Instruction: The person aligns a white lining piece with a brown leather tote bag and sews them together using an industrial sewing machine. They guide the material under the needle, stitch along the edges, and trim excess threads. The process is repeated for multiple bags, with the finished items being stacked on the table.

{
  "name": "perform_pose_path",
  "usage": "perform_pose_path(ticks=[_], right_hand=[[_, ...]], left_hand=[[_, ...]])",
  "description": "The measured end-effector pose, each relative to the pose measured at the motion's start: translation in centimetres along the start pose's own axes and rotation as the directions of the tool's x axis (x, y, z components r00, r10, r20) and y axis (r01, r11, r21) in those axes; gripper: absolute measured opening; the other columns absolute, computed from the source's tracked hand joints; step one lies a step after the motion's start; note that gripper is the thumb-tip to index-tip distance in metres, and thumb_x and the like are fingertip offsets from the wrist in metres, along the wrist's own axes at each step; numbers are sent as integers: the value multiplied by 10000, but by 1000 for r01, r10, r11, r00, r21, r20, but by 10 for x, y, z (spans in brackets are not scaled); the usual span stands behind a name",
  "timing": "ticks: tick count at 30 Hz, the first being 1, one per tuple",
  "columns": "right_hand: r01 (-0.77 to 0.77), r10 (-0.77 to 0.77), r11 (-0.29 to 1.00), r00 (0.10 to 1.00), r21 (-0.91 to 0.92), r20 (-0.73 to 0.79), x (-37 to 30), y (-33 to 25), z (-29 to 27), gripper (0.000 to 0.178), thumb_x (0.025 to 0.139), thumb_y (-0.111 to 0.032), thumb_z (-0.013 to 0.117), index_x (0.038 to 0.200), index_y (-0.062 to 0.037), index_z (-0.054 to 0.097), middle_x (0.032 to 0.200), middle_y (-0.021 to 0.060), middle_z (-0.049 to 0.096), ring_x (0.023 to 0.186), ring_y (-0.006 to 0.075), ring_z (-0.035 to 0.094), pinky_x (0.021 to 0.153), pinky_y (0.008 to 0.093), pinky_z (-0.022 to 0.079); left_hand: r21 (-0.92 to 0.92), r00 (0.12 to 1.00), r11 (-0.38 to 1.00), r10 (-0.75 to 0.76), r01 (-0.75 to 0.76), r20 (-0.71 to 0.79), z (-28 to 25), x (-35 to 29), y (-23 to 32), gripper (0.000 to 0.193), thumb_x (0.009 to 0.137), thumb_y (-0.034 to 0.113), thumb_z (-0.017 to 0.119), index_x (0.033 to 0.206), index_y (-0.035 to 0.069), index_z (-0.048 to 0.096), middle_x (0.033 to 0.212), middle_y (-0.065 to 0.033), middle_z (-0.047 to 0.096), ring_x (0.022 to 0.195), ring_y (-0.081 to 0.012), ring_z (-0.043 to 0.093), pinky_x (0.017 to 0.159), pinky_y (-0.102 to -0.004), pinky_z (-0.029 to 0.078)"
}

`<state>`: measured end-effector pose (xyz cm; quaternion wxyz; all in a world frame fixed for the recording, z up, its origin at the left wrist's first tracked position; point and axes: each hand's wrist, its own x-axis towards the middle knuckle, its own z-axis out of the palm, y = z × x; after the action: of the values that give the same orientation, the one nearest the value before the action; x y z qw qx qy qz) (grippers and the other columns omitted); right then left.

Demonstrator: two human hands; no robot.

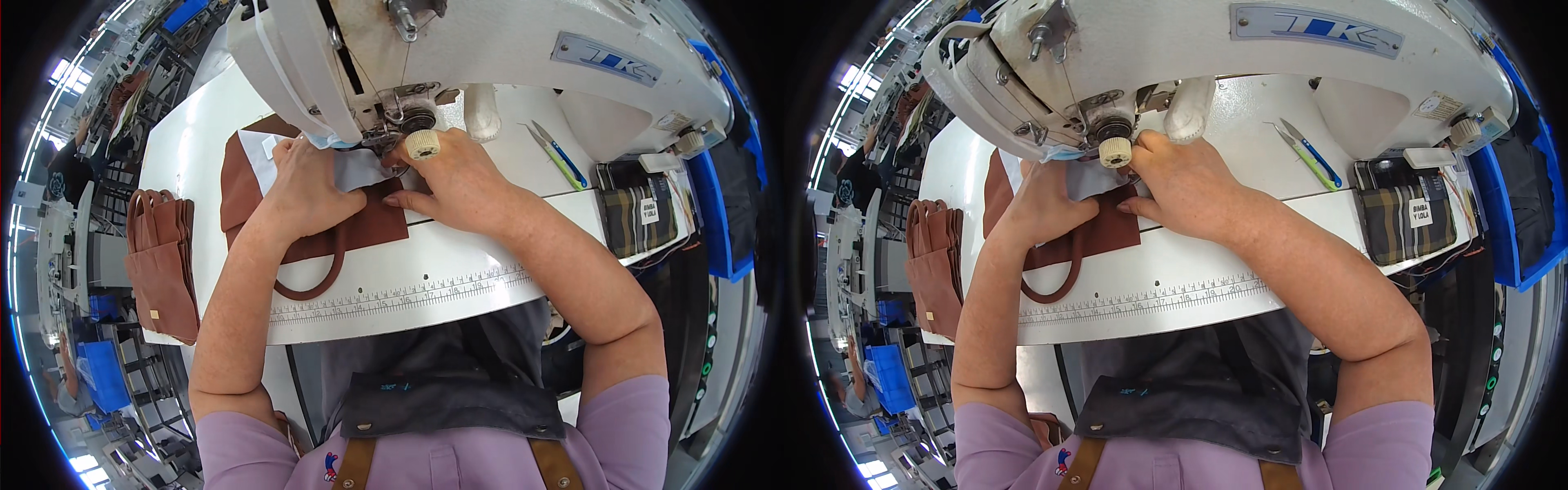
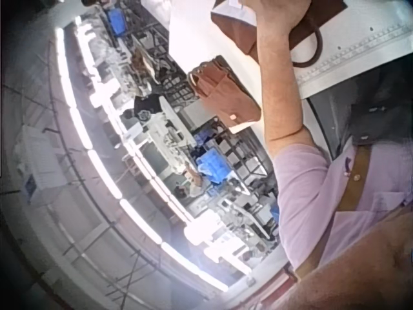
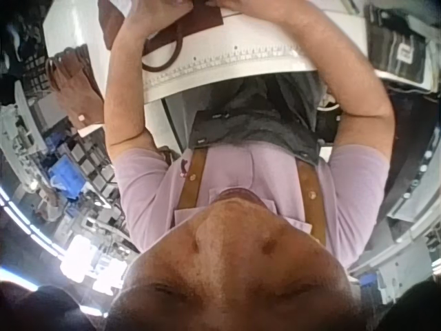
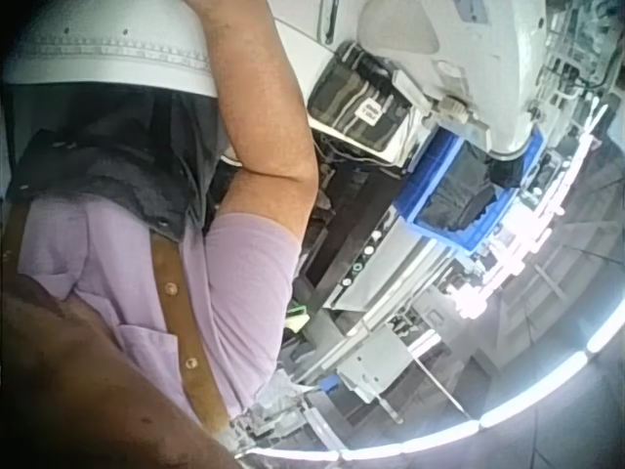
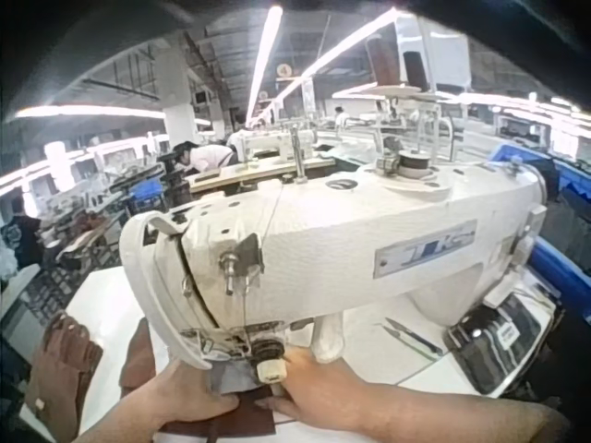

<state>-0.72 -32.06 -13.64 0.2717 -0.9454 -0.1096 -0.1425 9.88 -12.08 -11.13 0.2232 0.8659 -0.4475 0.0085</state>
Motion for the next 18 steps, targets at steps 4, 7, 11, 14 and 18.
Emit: perform_pose_path(ticks=[4, 7, 11, 14, 18], right_hand=[[37, -37, 999, 999, -3, -37, 0, 6, 3, 364, 745, -212, 856, 1031, -50, 699, 964, 137, 724, 882, 329, 688, 772, 425, 543], [35, -35, 999, 999, -6, -13, 0, 7, 4, 392, 762, -257, 844, 1043, -36, 682, 980, 136, 686, 883, 327, 683, 767, 420, 550], [46, -46, 998, 999, -30, 17, 1, 8, 3, 452, 801, -357, 817, 1052, -21, 650, 1027, 126, 613, 899, 318, 676, 768, 417, 563], [39, -38, 999, 999, -36, 18, 1, 8, 4, 454, 801, -359, 817, 1053, -20, 652, 1030, 125, 617, 915, 317, 675, 783, 415, 561], [22, -23, 1000, 999, -21, -33, 1, 3, 4, 376, 769, -251, 846, 1036, -32, 697, 953, 166, 718, 913, 365, 682, 804, 444, 538]], left_hand=[[87, 999, 996, -23, 21, 26, 0, 1, 6, 596, 633, 252, 742, 1179, 39, 635, 1144, -184, 647, 1192, -340, 545, 1054, -439, 287], [148, 996, 989, -21, 9, 82, -3, 8, 12, 578, 632, 270, 740, 1171, 76, 659, 1149, -156, 669, 1189, -325, 555, 1043, -437, 292], [175, 990, 983, 20, -45, 137, -8, 17, 17, 555, 635, 291, 737, 1162, 125, 687, 1152, -115, 689, 1202, -304, 560, 1038, -422, 298], [180, 962, 983, -92, 46, 258, -16, 22, 21, 563, 638, 300, 738, 1169, 121, 690, 1162, -127, 683, 1228, -308, 546, 1062, -427, 290], [15, 961, 995, -100, 100, 257, -10, 13, 0, 564, 659, 285, 740, 1184, 90, 681, 1198, -180, 655, 1271, -334, 509, 1133, -455, 243]])
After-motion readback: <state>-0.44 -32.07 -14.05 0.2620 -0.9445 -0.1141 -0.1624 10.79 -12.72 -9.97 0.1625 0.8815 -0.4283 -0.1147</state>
